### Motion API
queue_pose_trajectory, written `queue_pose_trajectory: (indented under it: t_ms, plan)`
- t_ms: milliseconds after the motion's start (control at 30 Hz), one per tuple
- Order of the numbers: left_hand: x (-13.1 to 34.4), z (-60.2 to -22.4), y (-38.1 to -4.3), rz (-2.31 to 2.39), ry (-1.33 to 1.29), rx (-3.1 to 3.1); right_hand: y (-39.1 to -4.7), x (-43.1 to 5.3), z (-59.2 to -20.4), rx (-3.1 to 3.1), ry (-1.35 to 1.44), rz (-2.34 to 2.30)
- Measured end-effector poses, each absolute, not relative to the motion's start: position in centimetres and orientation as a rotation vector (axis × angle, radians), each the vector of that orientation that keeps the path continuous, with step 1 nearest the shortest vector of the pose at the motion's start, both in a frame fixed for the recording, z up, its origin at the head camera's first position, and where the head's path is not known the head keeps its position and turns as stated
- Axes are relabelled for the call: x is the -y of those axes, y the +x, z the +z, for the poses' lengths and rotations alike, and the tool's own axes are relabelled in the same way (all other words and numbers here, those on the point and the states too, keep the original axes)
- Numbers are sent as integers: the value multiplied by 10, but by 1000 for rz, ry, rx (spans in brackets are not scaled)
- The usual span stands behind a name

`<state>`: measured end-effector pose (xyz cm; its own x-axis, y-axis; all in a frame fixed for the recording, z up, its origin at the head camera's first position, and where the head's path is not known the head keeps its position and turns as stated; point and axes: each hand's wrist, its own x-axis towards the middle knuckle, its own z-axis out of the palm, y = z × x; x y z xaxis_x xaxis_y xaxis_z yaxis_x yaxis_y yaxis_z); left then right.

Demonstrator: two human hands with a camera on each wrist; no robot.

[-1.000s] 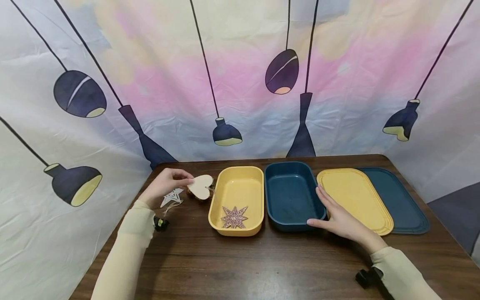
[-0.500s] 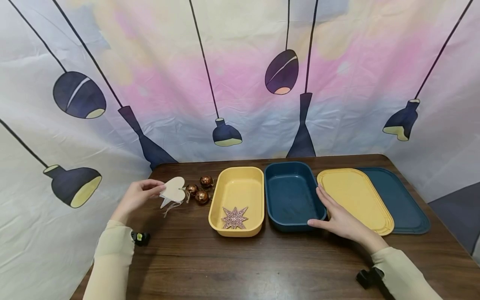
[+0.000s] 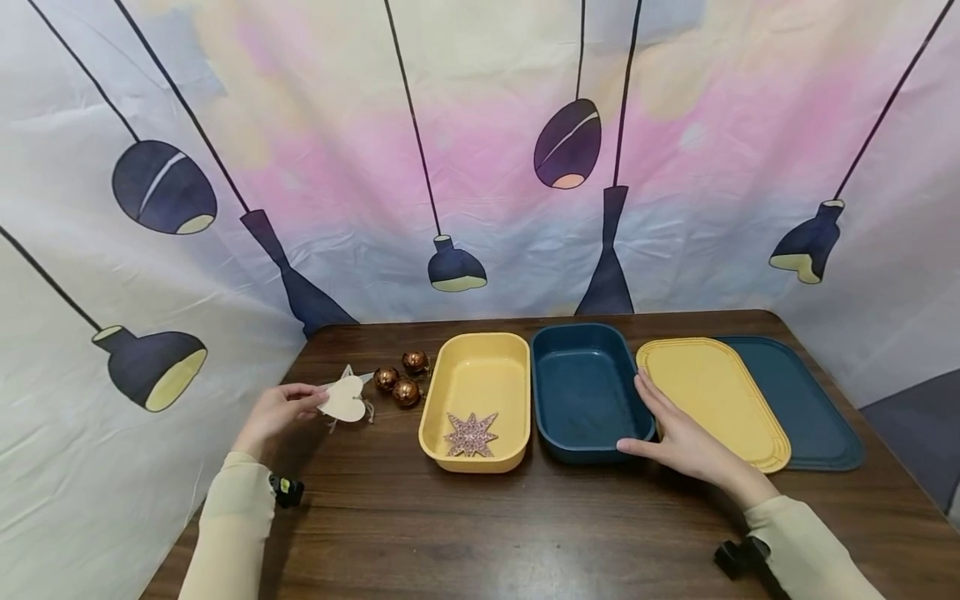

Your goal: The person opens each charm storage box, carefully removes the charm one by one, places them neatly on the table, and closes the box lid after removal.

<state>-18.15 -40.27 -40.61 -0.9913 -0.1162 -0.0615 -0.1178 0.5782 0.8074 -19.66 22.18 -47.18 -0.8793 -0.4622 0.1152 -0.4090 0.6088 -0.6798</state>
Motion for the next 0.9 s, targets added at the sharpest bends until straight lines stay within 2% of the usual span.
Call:
queue_pose_trajectory:
  t_ms: [367,900]
  plan:
    - [395,-424,-189,1515,-221,-2716,-197,-221,-473,-2753,-743,-1135]
    - [390,-429,-201,1270,-255,-2780,-198,-221,-474,-2756,-739,-1135]
